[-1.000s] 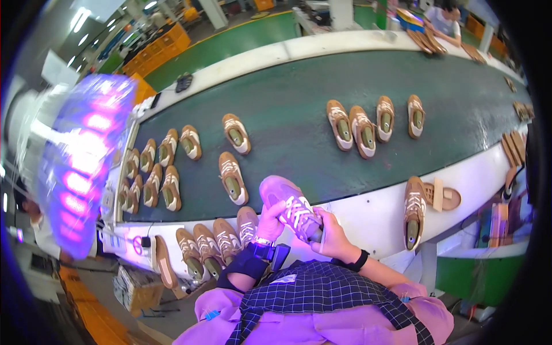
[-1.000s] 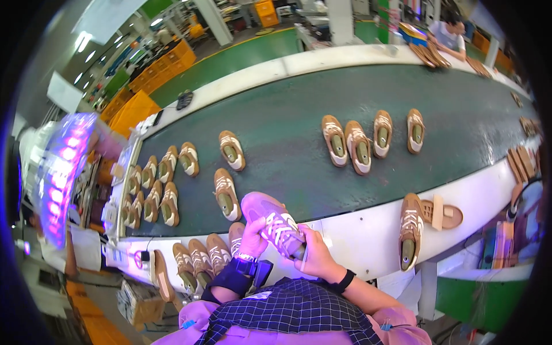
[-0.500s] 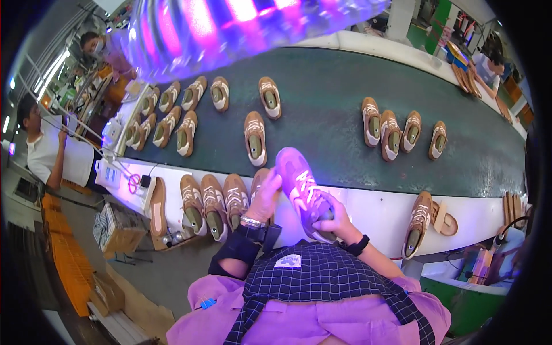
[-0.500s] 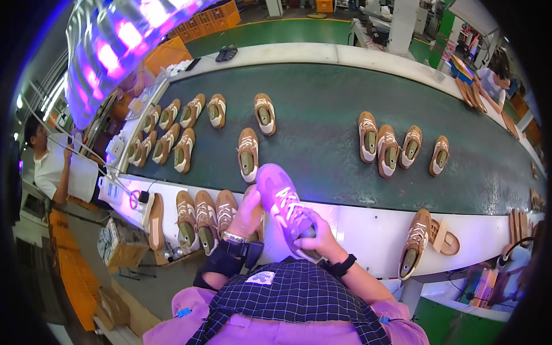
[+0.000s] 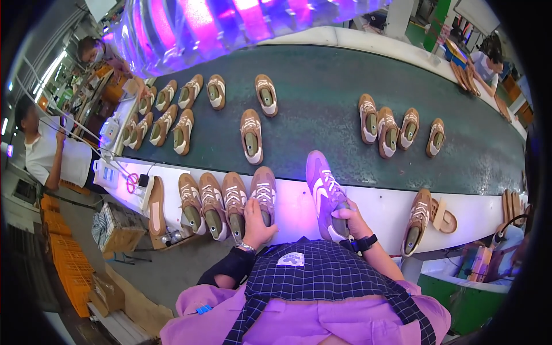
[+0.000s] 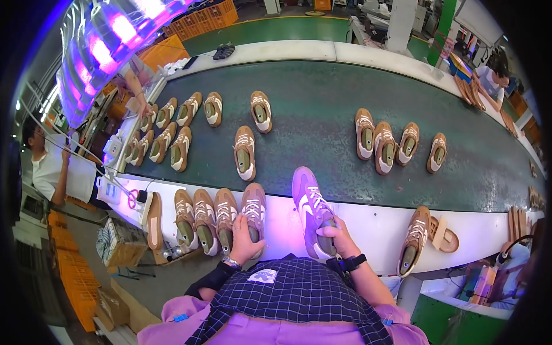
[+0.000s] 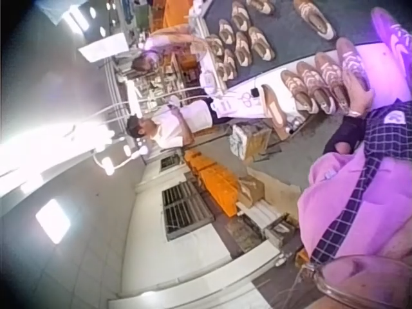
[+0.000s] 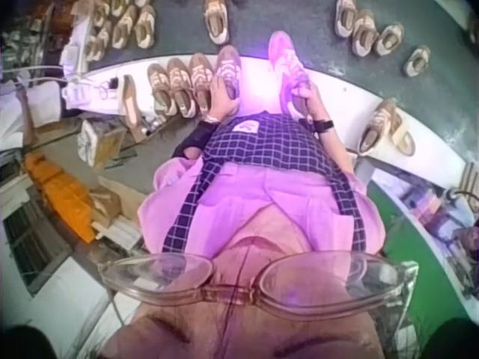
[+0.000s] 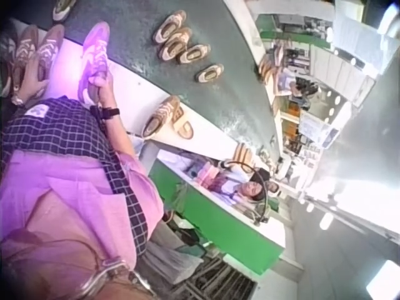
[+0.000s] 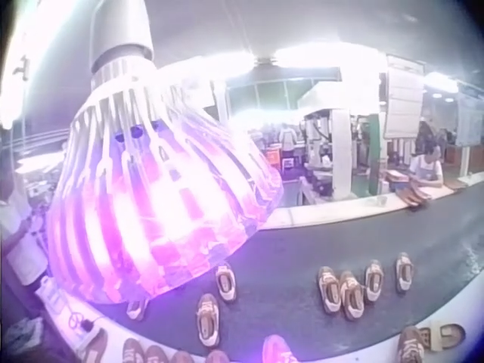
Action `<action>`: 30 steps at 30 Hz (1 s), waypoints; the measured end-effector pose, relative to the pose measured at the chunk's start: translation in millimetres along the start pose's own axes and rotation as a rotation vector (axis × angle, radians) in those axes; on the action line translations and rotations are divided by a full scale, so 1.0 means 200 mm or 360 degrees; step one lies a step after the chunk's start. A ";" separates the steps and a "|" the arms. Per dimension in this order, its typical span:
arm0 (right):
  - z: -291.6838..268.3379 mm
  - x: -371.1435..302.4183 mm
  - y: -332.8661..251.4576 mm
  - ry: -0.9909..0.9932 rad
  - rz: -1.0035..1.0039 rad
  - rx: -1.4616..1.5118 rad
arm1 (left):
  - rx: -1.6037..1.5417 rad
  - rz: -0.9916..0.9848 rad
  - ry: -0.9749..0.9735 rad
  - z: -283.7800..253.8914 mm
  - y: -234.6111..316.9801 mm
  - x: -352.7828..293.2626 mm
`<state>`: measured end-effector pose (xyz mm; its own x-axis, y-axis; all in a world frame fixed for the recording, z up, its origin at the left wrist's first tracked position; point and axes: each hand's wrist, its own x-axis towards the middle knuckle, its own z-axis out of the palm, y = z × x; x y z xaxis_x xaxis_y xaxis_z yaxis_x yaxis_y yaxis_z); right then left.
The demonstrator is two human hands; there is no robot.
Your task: Checking shoe pairs on a conveyor belt and marking them.
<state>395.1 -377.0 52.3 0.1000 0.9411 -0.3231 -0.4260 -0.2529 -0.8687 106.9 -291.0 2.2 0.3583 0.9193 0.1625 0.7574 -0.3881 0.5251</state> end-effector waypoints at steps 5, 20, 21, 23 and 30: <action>0.01 0.01 0.02 -0.0005 0.0033 0.0001 | -0.0213 0.0071 -0.0224 0.06 0.04 0.00; -0.08 -0.02 -0.01 -0.0250 -0.0015 0.0184 | -0.2470 -0.0788 -0.0639 -0.03 0.10 0.09; -0.07 -0.02 -0.04 -0.0305 -0.0012 0.0166 | -0.2520 -0.0751 -0.0666 -0.07 0.13 0.10; -0.04 -0.06 -0.12 -0.0301 -0.0040 0.0198 | -0.2614 -0.0690 -0.0688 -0.11 0.17 0.11; 0.00 -0.10 -0.25 -0.0418 -0.0108 0.0220 | -0.2736 -0.0560 -0.0750 -0.21 0.22 0.16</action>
<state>414.5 -383.5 103.3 -0.0958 0.9852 -0.1419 -0.5463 -0.1712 -0.8199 128.4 -276.1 66.2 0.6621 0.7228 -0.1977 -0.4111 0.5710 0.7106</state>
